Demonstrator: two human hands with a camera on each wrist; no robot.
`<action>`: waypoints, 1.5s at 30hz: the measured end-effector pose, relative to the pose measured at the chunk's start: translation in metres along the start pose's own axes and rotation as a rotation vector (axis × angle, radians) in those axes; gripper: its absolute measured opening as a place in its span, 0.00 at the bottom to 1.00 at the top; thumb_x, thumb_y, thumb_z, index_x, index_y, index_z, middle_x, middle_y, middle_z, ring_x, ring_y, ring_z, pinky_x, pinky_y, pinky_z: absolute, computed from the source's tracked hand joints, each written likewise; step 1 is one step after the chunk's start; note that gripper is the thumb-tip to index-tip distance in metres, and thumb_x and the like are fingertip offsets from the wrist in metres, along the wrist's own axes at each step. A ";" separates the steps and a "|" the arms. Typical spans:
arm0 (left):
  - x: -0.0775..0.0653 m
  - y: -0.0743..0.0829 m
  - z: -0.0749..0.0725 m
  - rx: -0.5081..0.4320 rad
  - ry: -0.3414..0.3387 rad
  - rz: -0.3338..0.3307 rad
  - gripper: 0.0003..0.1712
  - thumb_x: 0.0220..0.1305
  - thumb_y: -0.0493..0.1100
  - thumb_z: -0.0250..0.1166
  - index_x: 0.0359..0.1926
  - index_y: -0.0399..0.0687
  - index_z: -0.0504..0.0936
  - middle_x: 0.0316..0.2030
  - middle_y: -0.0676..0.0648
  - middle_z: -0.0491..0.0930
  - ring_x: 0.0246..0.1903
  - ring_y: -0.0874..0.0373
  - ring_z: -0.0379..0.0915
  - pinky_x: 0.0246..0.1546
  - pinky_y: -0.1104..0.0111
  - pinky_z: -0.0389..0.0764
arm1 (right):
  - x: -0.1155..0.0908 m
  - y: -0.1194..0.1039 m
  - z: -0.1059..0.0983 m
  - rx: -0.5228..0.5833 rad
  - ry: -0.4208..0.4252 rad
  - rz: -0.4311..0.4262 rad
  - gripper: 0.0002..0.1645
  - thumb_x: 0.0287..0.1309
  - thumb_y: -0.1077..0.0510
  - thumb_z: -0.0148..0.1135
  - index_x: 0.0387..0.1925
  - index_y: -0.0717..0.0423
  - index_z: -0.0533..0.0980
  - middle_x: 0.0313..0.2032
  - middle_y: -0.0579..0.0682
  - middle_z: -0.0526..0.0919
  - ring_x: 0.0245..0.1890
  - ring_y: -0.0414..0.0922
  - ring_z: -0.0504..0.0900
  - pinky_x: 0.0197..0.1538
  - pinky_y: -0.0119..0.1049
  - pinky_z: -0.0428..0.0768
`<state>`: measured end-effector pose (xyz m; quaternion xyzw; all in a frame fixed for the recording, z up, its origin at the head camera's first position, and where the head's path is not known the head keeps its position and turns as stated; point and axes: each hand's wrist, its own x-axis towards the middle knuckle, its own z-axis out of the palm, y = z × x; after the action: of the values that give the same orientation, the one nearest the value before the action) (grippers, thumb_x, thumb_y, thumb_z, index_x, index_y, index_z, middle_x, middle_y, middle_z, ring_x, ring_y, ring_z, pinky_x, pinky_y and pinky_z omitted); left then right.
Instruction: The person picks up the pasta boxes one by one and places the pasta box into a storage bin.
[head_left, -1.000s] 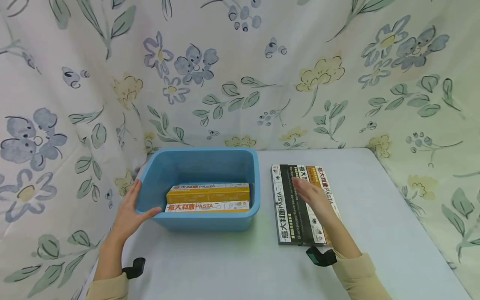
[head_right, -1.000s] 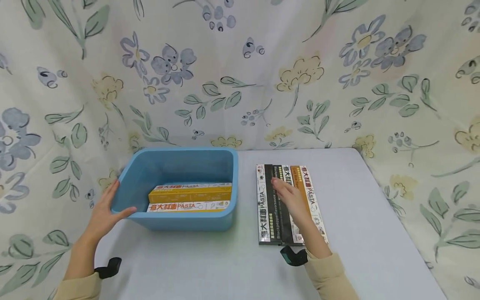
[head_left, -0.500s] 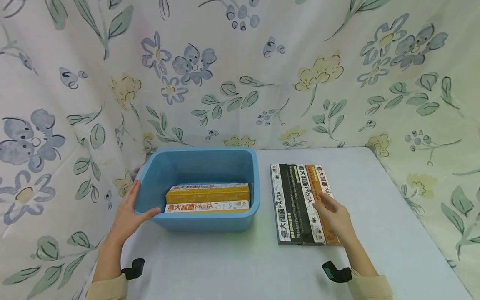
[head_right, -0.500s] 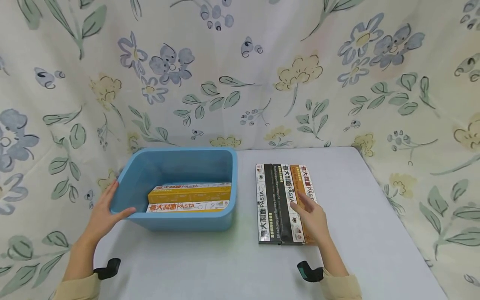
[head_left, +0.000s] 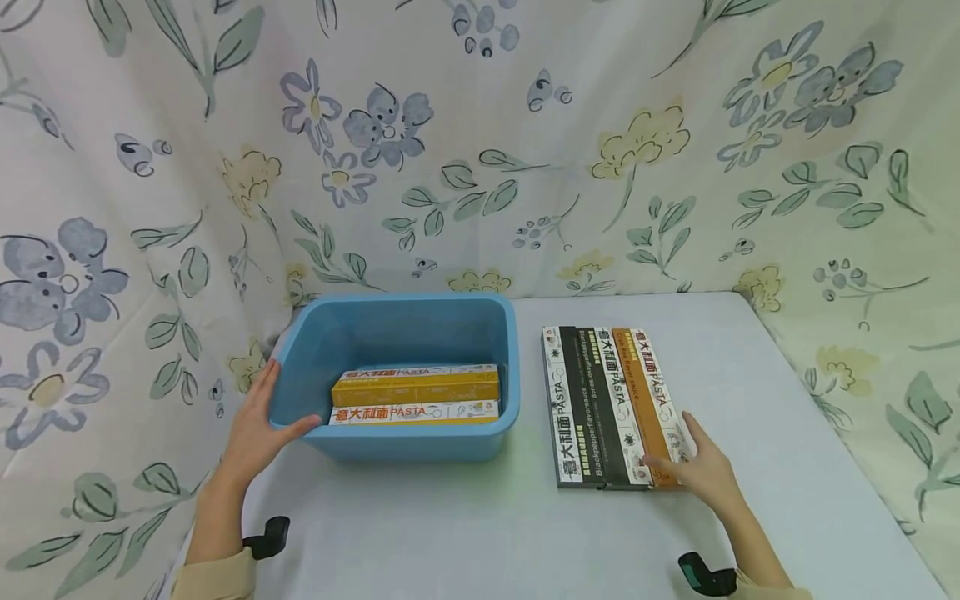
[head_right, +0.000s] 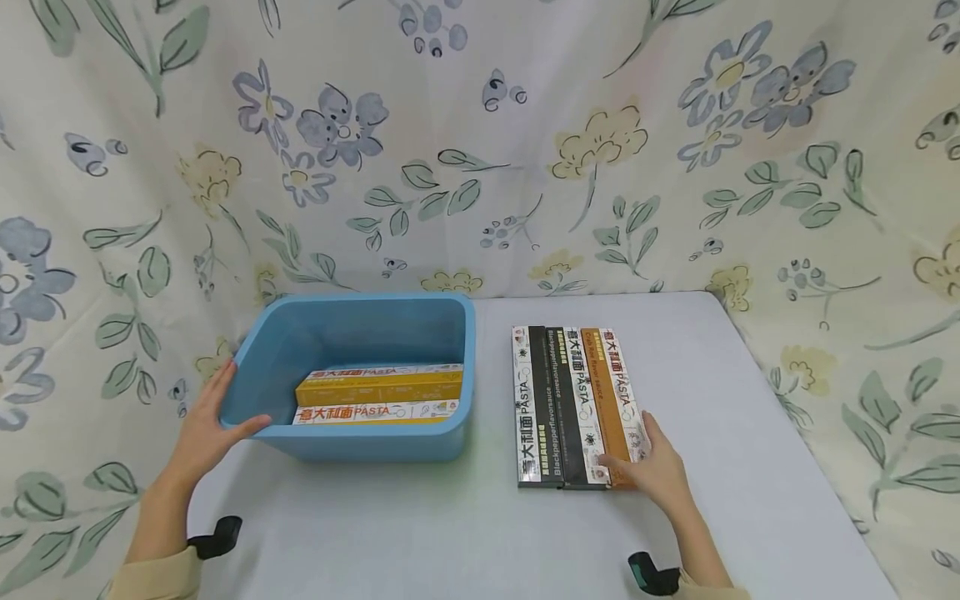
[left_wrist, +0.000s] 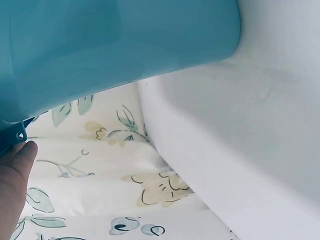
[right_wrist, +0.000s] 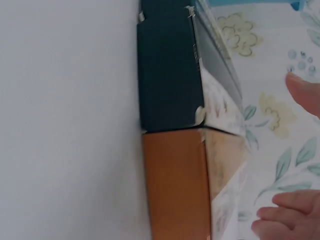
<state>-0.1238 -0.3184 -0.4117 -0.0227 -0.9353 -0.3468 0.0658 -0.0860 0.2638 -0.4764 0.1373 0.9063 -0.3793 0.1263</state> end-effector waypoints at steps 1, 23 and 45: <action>0.000 0.000 0.000 0.001 0.002 0.002 0.62 0.53 0.57 0.72 0.76 0.40 0.43 0.75 0.36 0.40 0.70 0.27 0.39 0.57 0.27 0.52 | 0.001 0.003 0.000 -0.004 -0.012 0.006 0.70 0.49 0.41 0.71 0.74 0.68 0.35 0.69 0.78 0.45 0.67 0.76 0.47 0.62 0.69 0.59; 0.001 0.000 0.001 0.004 0.015 0.008 0.62 0.53 0.56 0.72 0.76 0.40 0.43 0.75 0.35 0.40 0.69 0.27 0.40 0.57 0.27 0.53 | 0.016 0.047 0.009 0.092 -0.053 -0.031 0.74 0.44 0.47 0.77 0.73 0.69 0.35 0.68 0.78 0.49 0.65 0.70 0.57 0.63 0.67 0.57; 0.000 -0.001 0.001 0.008 0.011 0.007 0.63 0.53 0.57 0.72 0.76 0.40 0.43 0.75 0.36 0.40 0.70 0.27 0.40 0.57 0.28 0.53 | 0.018 0.039 0.030 0.045 0.218 0.086 0.65 0.46 0.46 0.74 0.71 0.75 0.46 0.64 0.78 0.58 0.61 0.71 0.63 0.60 0.63 0.66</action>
<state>-0.1240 -0.3187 -0.4130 -0.0236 -0.9363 -0.3428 0.0724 -0.0850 0.2713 -0.5284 0.2195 0.8990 -0.3767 0.0400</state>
